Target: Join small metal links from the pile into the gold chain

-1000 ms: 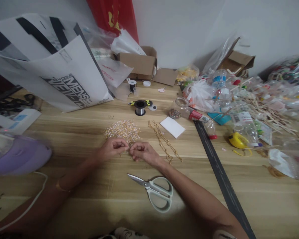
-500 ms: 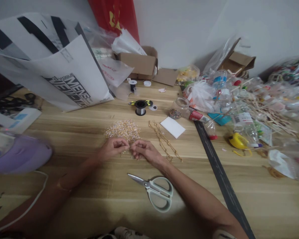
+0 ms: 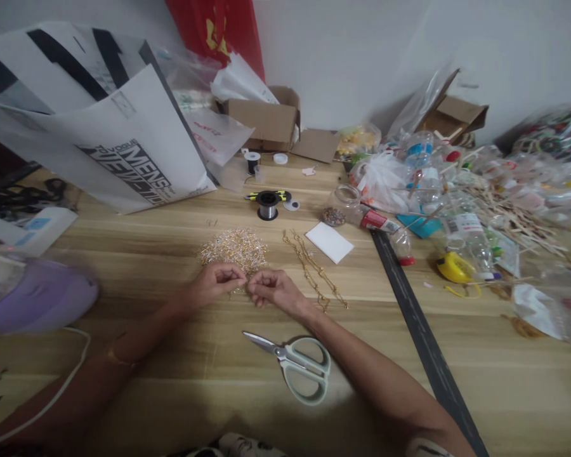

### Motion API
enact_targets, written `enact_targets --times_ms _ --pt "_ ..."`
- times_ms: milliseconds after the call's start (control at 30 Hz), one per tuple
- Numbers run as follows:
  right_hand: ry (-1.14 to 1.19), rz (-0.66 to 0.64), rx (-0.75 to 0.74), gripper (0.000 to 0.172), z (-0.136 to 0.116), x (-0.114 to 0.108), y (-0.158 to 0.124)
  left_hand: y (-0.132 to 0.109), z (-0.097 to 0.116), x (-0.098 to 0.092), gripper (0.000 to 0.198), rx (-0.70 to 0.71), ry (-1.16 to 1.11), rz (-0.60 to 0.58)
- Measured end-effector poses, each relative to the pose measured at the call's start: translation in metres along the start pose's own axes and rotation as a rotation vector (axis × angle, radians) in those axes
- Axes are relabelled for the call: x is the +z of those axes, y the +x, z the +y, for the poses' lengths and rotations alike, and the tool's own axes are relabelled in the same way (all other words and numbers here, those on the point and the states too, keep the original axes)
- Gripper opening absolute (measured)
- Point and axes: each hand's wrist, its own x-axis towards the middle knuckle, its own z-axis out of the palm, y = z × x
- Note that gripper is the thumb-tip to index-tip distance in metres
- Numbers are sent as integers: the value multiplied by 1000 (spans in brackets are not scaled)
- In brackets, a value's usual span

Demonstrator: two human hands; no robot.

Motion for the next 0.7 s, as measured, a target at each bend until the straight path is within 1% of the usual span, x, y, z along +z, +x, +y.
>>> enact_targets --times_ms 300,500,700 --pt "-9 -7 15 29 3 -1 1 -1 5 0 20 -64 -89 -24" --pt "19 -16 48 31 1 0 2 -2 6 3 21 -15 -32 -19" --pt "73 -15 66 29 2 -1 3 -3 5 3 19 0 0 -14"
